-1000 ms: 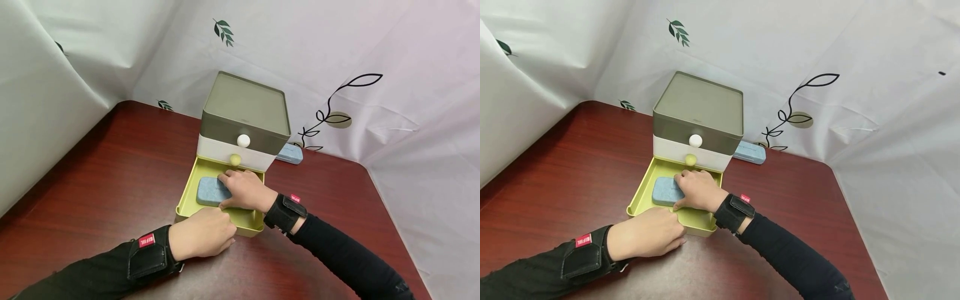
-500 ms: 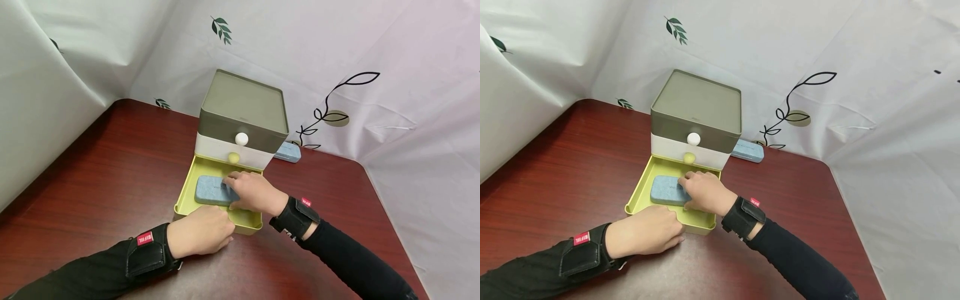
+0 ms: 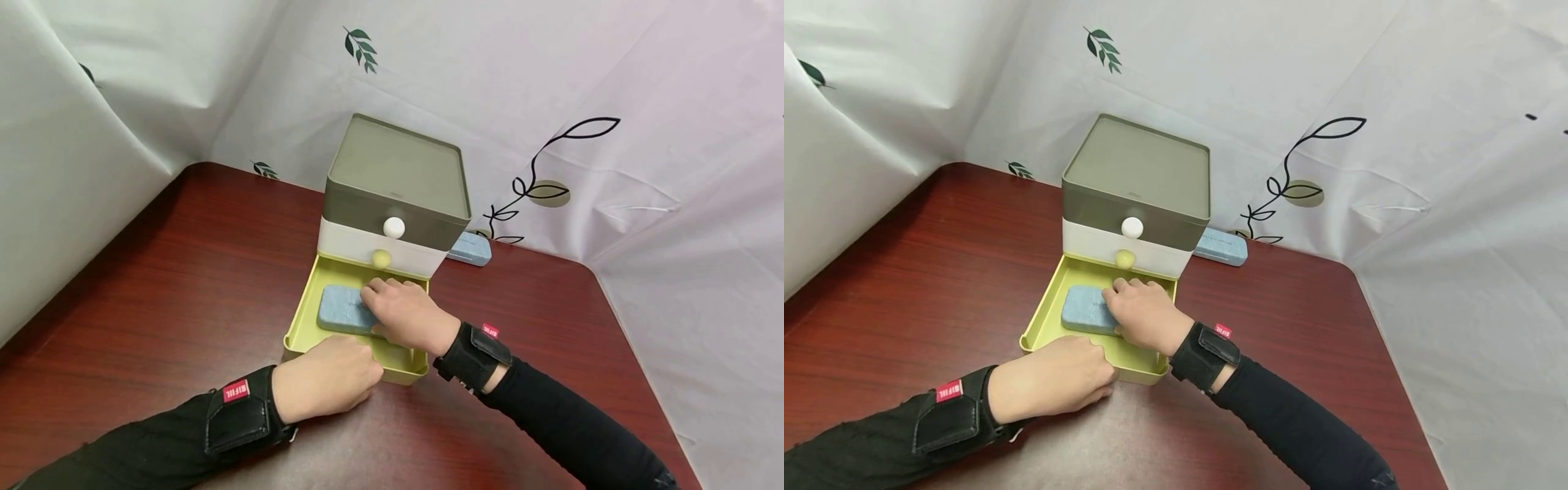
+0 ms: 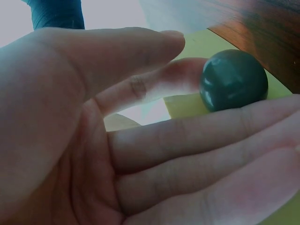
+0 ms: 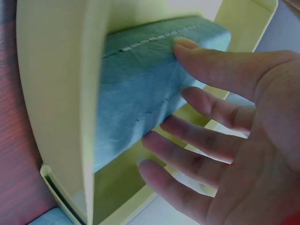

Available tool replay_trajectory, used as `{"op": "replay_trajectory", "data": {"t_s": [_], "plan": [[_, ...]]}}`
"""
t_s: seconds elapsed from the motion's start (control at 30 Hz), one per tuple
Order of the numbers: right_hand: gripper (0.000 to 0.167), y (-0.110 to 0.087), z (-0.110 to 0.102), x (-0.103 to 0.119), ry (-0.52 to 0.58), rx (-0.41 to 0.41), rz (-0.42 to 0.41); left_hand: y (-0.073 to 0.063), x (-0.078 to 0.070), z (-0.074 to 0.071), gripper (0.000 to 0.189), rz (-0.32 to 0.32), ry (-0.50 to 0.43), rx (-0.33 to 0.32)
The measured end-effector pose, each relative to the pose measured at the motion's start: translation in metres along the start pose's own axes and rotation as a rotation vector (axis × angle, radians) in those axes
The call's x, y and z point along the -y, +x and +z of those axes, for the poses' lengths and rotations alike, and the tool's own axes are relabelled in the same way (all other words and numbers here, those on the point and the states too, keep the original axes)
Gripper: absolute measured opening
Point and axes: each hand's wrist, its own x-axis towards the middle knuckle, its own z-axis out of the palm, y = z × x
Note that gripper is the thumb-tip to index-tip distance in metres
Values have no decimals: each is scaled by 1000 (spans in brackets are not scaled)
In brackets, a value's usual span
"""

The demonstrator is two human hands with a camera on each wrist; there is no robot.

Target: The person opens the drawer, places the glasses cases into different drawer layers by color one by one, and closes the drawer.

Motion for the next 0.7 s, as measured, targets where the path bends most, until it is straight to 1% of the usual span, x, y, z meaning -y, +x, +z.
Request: {"op": "replay_trajectory", "data": {"t_s": [0.17, 0.33, 0.53, 0.7], "plan": [[32, 2, 4, -1, -19, -64, 0, 1, 0, 0, 21, -7, -4, 9], [30, 3, 7, -3, 6, -111, 6, 1, -1, -2, 21, -13, -25, 22], [30, 4, 7, -2, 19, -115, 30, 1, 0, -2, 21, -12, -33, 25], [29, 6, 9, -3, 24, -116, 60, 1, 0, -1, 19, -12, -22, 24]]}}
